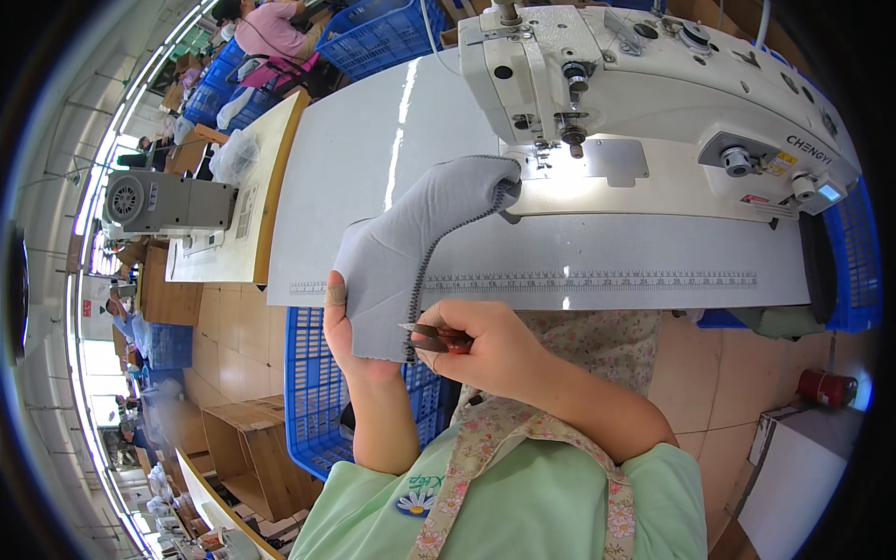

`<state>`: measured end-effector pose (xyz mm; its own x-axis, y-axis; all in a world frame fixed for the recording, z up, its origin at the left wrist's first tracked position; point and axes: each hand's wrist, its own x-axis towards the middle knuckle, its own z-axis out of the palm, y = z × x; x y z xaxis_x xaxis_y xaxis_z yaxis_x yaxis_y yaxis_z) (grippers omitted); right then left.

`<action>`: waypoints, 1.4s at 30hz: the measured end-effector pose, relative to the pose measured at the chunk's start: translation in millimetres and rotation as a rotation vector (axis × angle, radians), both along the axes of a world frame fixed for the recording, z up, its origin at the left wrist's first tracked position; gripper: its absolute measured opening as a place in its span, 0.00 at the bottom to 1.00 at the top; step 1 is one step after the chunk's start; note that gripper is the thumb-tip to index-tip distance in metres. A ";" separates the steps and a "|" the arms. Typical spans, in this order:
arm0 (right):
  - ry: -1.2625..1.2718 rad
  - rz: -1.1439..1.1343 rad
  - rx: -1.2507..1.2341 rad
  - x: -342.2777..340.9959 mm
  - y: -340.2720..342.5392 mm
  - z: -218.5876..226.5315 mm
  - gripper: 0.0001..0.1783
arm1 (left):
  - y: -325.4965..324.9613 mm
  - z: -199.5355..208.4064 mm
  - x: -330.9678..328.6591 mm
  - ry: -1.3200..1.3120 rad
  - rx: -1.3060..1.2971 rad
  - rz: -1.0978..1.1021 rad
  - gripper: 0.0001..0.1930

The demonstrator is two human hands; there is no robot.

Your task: The person sews fabric pieces using a sewing machine, trims threads from a stitched shoe upper with snips, and retrieves another fabric piece from a crate to sew on the machine.

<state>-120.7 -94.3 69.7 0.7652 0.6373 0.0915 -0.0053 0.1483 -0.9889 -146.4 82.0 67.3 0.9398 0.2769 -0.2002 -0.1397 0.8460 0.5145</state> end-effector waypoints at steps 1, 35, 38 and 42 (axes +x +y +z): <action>-0.014 0.012 -0.021 0.7 -0.3 0.0 0.10 | 0.9 -1.3 -0.2 -0.042 -0.045 -0.020 0.25; 0.030 -0.010 -0.024 3.5 -3.3 -5.0 0.08 | -1.1 -2.6 3.4 0.039 -0.069 0.033 0.26; 0.024 -0.018 0.027 2.1 -2.9 -2.2 0.10 | 2.7 -6.9 3.3 0.016 -0.082 0.018 0.27; -0.024 -0.010 0.005 2.4 -3.4 -3.5 0.12 | 3.3 -8.2 4.7 -0.052 -0.193 -0.002 0.26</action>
